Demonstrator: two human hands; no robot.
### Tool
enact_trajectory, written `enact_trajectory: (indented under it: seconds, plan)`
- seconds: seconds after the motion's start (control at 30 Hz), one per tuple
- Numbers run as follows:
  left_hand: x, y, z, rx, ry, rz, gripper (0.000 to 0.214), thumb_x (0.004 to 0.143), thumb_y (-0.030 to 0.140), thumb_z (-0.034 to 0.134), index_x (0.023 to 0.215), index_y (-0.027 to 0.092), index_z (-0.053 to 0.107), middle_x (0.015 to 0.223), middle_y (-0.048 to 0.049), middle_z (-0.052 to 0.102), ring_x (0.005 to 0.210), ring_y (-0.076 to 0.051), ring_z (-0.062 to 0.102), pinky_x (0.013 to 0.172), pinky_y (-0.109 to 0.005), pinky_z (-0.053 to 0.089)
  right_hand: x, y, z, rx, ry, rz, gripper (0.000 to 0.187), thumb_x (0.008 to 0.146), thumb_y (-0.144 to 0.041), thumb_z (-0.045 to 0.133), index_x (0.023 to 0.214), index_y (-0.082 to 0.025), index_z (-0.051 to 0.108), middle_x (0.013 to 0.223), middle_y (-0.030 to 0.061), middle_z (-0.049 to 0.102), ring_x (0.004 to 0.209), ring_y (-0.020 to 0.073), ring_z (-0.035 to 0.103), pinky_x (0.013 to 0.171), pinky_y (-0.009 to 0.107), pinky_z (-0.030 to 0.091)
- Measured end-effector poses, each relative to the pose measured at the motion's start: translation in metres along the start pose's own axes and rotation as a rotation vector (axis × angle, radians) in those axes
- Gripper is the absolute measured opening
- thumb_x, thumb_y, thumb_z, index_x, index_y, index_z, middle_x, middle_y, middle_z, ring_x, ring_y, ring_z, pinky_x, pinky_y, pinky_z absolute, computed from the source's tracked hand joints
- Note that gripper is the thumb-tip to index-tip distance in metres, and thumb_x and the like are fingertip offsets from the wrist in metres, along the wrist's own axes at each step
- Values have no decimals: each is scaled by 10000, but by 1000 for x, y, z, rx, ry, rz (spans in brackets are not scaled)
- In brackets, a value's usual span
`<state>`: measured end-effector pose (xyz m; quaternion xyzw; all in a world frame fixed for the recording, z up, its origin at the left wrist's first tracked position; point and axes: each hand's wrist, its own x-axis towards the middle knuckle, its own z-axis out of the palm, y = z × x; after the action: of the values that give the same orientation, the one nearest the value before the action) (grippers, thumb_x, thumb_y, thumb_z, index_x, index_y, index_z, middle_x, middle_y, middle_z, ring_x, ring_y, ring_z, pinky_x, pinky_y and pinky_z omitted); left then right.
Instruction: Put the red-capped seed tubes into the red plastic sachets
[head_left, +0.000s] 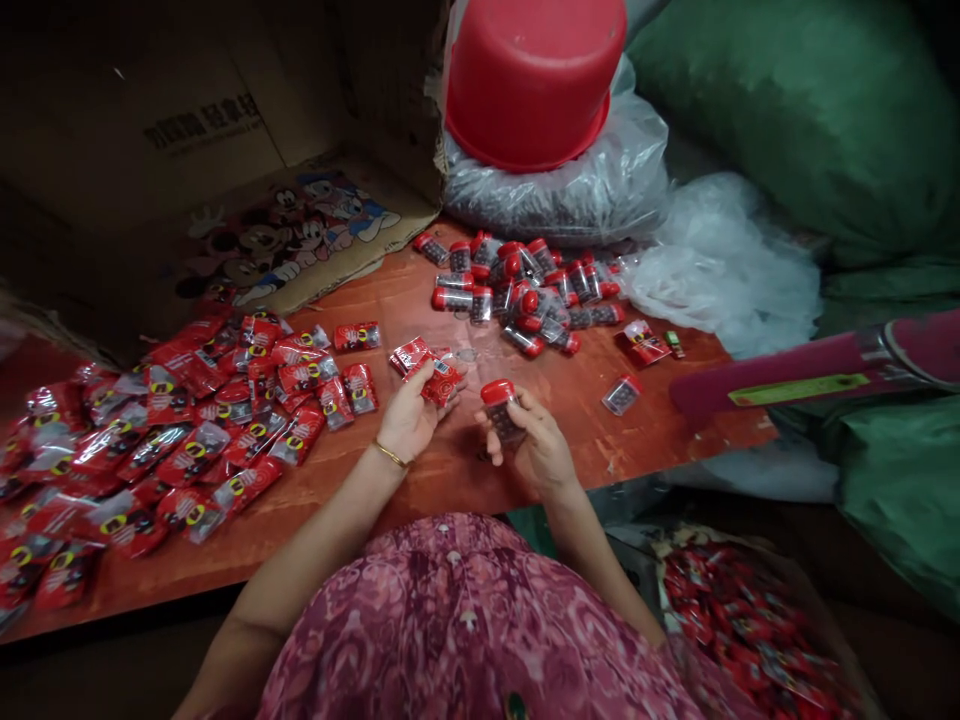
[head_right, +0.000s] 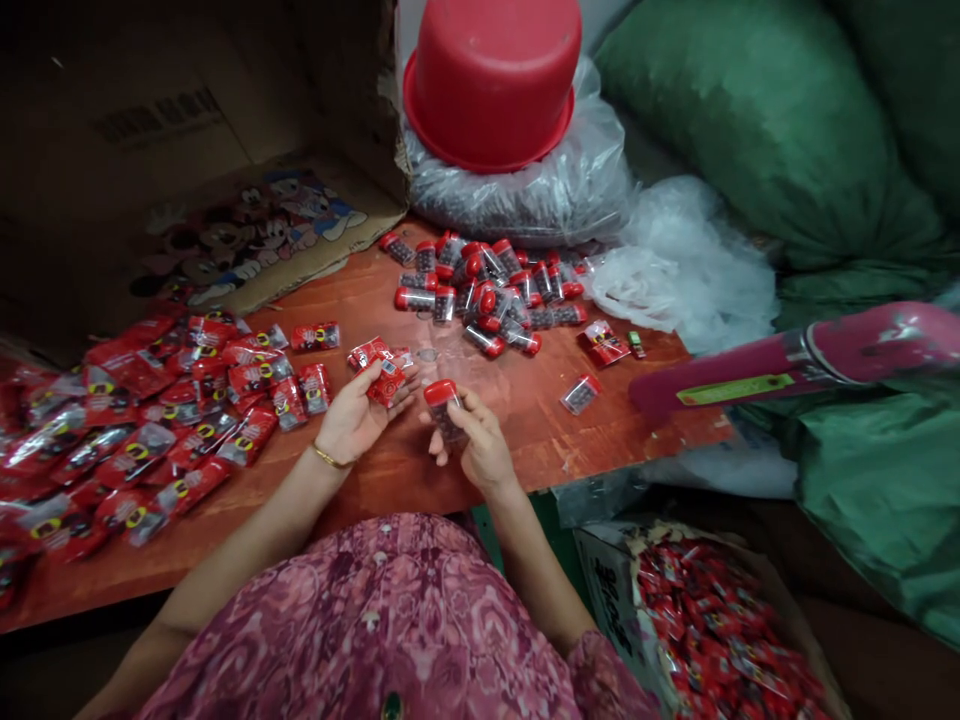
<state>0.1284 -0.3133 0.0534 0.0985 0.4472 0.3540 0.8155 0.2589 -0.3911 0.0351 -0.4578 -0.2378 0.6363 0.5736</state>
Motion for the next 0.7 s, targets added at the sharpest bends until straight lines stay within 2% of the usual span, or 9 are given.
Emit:
enact_trajectory:
  seconds: [0.17,0.37,0.5,0.7]
  plan:
    - [-4,0,3,15,-4,-47,284,887,282,376,890,143,623,810,-45,703,735,-128,654,699,-240,486,-3,-2,-4,105,-94,127,243,733,-437,513,753,-198,471,486,-57,542,268,68,371,285,200,360]
    - [-8,-1,3,8,-24,-72,288,888,261,373,850,140,631,820,-42,703,628,-102,634,646,-231,484,-4,0,-7,85,-113,138,282,752,-447,450,859,-191,499,613,-18,586,387,108,482,320,236,421]
    - [-9,-1,1,-2,-31,-100,289,886,268,378,846,141,634,804,-42,701,633,-104,638,644,-228,487,-7,3,-7,72,-68,69,314,723,-446,511,914,-197,518,685,1,623,473,128,544,373,254,466]
    - [-7,-3,-1,0,-40,-90,272,873,271,407,865,129,639,800,-52,699,651,-114,641,660,-231,494,-10,5,-7,-23,-42,2,288,734,-446,519,889,-205,543,681,10,617,490,125,534,384,229,417]
